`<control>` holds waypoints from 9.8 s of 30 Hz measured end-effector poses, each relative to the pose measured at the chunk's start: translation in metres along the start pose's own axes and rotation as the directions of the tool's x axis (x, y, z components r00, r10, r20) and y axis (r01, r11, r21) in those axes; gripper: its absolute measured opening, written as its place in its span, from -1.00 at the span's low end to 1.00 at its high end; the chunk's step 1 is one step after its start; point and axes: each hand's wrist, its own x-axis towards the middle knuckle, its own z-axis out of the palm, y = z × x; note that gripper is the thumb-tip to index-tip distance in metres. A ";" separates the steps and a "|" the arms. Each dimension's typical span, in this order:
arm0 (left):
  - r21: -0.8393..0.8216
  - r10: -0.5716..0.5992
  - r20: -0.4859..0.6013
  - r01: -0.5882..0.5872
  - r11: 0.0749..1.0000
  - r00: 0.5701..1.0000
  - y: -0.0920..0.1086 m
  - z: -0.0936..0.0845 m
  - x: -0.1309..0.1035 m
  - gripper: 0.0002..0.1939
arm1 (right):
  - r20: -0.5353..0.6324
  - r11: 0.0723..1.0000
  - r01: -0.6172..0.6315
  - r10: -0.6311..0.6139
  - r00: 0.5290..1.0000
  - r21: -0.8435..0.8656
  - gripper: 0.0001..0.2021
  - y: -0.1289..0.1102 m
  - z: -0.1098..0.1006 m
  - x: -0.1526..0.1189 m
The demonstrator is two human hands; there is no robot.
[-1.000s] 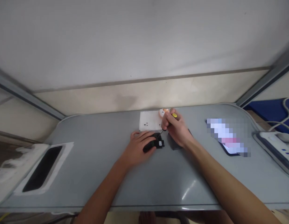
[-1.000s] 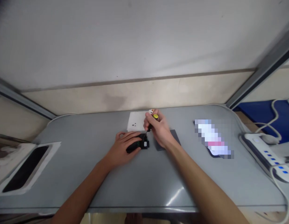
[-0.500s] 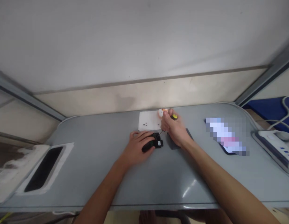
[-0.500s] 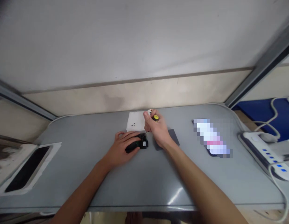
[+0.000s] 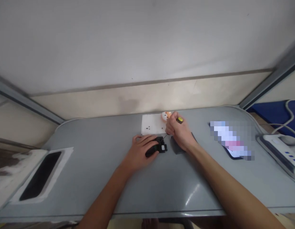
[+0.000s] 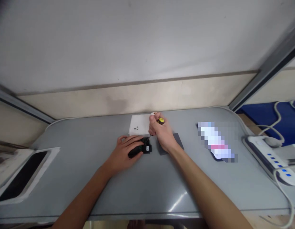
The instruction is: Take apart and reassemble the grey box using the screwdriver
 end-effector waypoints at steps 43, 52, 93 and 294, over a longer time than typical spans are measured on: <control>0.017 -0.004 -0.013 0.004 1.000 1.000 0.002 0.001 -0.002 -0.77 | 0.051 0.999 -0.018 0.020 0.999 -0.034 -0.63 -0.002 0.004 0.000; 0.022 0.004 -0.008 -0.004 1.000 1.000 0.001 0.000 0.000 -0.77 | 0.032 0.841 0.203 -0.216 0.976 -0.501 -0.72 -0.001 0.004 -0.008; -0.029 -0.181 -0.450 0.188 0.982 0.875 -0.013 0.003 -0.001 -0.83 | -0.125 0.864 0.204 -0.290 0.949 -0.460 -0.73 0.004 0.002 -0.007; 0.005 -0.285 -0.137 0.288 0.958 0.949 -0.013 0.003 0.000 -0.74 | 0.100 0.999 0.053 -0.053 0.994 0.000 -0.62 0.028 0.038 0.017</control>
